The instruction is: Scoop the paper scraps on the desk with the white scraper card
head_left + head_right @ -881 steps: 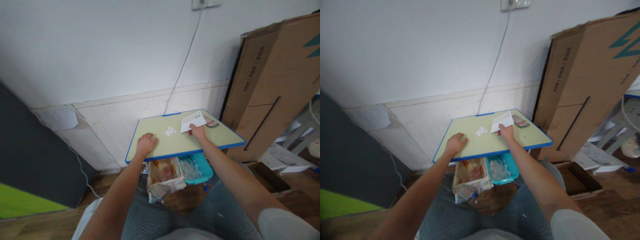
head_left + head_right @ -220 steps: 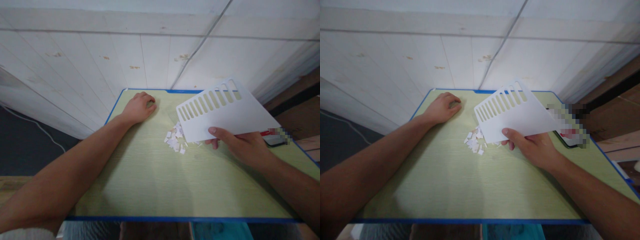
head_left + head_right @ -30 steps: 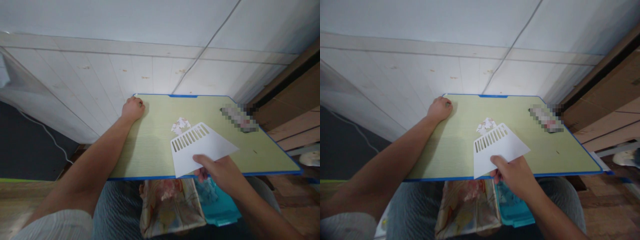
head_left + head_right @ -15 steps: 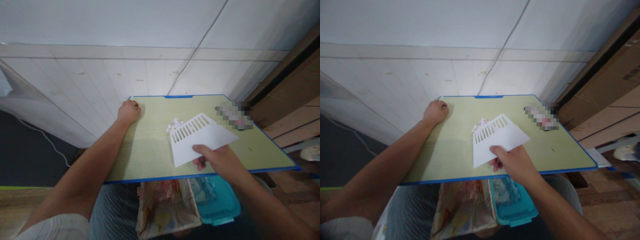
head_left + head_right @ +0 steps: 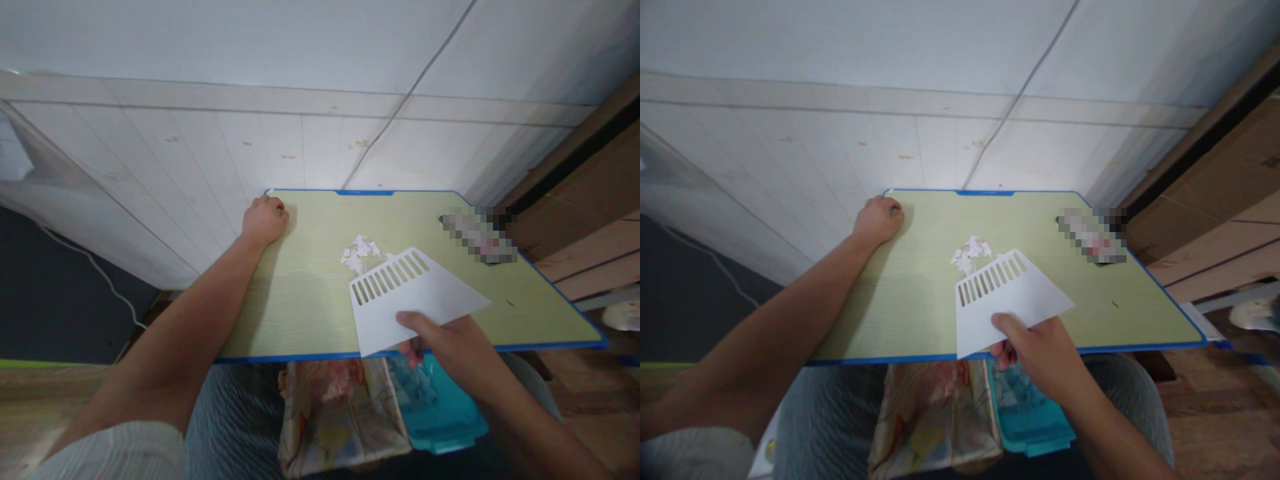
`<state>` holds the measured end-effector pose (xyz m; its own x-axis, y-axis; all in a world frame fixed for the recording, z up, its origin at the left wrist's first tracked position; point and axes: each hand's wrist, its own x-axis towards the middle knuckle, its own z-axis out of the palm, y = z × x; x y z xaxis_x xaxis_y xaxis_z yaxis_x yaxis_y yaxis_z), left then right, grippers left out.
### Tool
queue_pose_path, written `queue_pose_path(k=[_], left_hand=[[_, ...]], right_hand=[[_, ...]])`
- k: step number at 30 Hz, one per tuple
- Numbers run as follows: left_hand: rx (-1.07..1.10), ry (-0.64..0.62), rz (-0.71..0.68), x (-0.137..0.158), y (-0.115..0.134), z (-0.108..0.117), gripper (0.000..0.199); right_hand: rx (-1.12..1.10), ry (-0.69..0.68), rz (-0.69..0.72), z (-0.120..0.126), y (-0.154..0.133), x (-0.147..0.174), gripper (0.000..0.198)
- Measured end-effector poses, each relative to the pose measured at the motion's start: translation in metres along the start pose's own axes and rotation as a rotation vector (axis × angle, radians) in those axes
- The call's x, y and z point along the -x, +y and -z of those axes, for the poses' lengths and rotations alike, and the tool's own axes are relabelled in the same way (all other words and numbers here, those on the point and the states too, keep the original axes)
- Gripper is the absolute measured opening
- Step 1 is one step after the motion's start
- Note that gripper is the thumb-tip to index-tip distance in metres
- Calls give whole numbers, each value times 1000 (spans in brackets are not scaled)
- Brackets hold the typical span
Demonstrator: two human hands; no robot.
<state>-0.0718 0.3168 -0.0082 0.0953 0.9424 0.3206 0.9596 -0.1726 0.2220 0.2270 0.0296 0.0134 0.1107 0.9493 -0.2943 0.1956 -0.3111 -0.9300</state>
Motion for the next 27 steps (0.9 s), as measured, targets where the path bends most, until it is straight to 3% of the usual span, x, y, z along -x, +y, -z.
queue_pose_path(k=[3, 11, 14, 18, 23, 27], left_hand=[[-17, -6, -4, 0, 1, 1, 39], [-38, -6, 2, 0, 1, 1, 40], [-26, -7, 7, 0, 1, 1, 38], [-15, -10, 5, 0, 1, 2, 39], [-18, -8, 4, 0, 1, 3, 40], [-18, -7, 8, 0, 2, 3, 39]], right_hand=[[25, -17, 11, 17, 3, 5, 35], [-9, 111, 82, 60, 11, -11, 31], [-12, 268, 192, 73, -2, -20, 22], [226, 424, 273, 85, -25, -33, 22], [578, 306, 469, 85, -33, -42, 22], [592, 170, 530, 83, -30, -47, 26]])
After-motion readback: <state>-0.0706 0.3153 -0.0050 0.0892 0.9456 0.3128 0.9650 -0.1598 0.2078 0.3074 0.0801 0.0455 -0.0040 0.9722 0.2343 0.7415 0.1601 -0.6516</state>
